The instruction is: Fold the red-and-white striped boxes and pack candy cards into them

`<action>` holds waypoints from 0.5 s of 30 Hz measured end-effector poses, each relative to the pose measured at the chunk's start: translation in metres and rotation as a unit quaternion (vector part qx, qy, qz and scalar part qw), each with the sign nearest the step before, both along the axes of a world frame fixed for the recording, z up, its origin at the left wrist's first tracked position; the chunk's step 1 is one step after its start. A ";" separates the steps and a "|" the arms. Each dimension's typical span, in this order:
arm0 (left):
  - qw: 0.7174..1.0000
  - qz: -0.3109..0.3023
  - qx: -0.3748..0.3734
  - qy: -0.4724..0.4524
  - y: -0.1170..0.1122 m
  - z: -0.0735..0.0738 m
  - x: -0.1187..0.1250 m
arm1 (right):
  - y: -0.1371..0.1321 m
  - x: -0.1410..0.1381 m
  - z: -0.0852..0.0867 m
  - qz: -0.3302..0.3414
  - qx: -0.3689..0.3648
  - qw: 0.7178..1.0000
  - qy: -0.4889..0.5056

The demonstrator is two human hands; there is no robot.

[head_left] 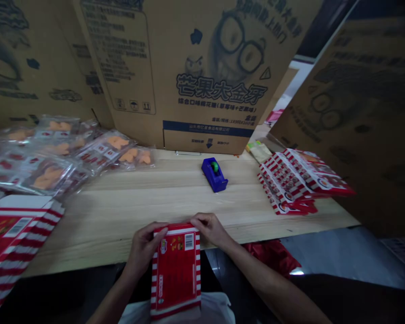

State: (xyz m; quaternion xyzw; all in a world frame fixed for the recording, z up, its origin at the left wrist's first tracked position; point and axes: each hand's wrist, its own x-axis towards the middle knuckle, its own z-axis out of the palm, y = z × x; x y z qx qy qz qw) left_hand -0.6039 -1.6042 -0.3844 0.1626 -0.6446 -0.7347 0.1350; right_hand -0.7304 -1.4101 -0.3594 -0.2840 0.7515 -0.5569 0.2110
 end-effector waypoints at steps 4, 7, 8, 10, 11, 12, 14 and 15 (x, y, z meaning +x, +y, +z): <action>0.995 0.043 0.082 -0.027 -0.011 0.006 -0.009 | 0.027 -0.062 0.025 -0.212 -0.025 0.972 0.099; 0.993 0.049 0.102 -0.033 -0.018 0.014 -0.015 | 0.041 -0.113 0.036 -0.343 -0.015 0.936 0.074; 0.993 0.049 0.104 -0.031 -0.019 0.016 -0.017 | 0.042 -0.126 0.037 -0.337 -0.005 0.940 0.048; 0.993 0.049 0.099 -0.027 -0.023 0.019 -0.021 | 0.041 -0.142 0.034 -0.307 0.006 0.952 0.010; 0.994 0.048 0.094 -0.025 -0.025 0.020 -0.022 | 0.039 -0.146 0.031 -0.301 0.006 0.954 -0.003; 0.995 0.048 0.090 -0.024 -0.027 0.021 -0.024 | 0.036 -0.148 0.028 -0.302 0.003 0.953 -0.010; 0.995 0.047 0.088 -0.026 -0.031 0.023 -0.027 | 0.030 -0.148 0.021 -0.321 -0.015 0.947 -0.010; 0.994 0.047 0.093 -0.028 -0.033 0.023 -0.028 | 0.028 -0.147 0.018 -0.334 -0.026 0.942 -0.005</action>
